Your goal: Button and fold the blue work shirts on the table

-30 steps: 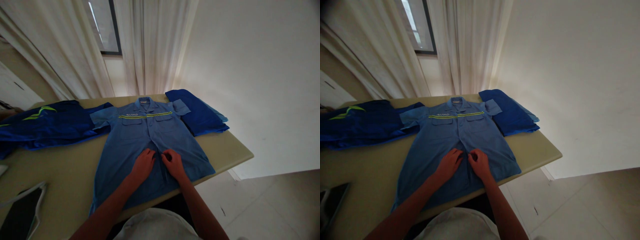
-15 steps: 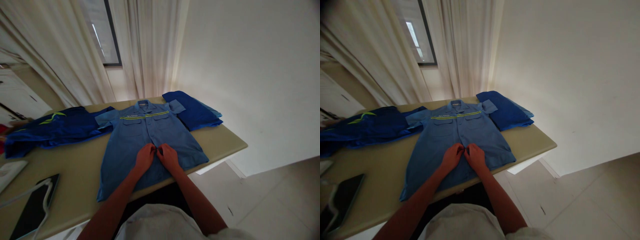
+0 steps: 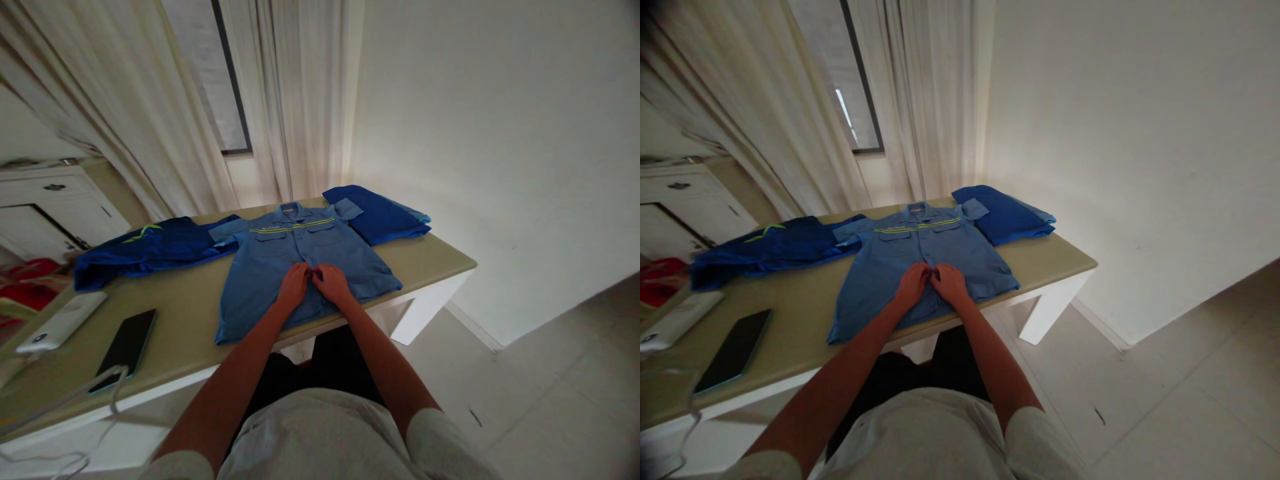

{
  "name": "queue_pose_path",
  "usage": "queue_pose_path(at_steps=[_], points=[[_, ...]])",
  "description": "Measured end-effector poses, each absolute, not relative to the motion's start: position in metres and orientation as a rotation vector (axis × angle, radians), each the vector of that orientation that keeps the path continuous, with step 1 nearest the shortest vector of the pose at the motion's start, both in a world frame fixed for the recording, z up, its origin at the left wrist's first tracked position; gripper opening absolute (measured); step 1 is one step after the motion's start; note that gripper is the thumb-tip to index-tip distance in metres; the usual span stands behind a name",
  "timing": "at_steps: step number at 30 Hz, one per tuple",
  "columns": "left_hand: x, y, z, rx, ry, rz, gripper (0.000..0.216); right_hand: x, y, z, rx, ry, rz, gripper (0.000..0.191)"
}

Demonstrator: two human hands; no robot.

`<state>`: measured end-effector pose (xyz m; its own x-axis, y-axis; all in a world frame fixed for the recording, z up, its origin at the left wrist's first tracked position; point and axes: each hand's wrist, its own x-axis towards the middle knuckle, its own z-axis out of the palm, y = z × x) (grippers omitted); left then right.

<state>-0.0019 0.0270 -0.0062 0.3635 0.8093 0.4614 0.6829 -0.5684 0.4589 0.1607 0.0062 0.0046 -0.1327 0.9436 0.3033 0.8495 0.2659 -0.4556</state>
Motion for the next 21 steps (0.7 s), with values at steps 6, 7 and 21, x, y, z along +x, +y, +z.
queue_pose_path(at_steps=[6,7,21], points=[[-0.003,0.034,-0.012,2.406,1.396,0.986,0.018,0.160,0.008,0.005,-1.585,-2.045,0.184,0.018],[-0.003,0.035,-0.013,2.403,1.400,0.987,0.018,0.160,0.008,0.005,-1.577,-2.052,0.181,0.019],[-0.004,0.033,-0.013,2.416,1.449,0.994,0.015,0.163,0.010,0.006,-1.675,-1.964,0.335,0.021]])
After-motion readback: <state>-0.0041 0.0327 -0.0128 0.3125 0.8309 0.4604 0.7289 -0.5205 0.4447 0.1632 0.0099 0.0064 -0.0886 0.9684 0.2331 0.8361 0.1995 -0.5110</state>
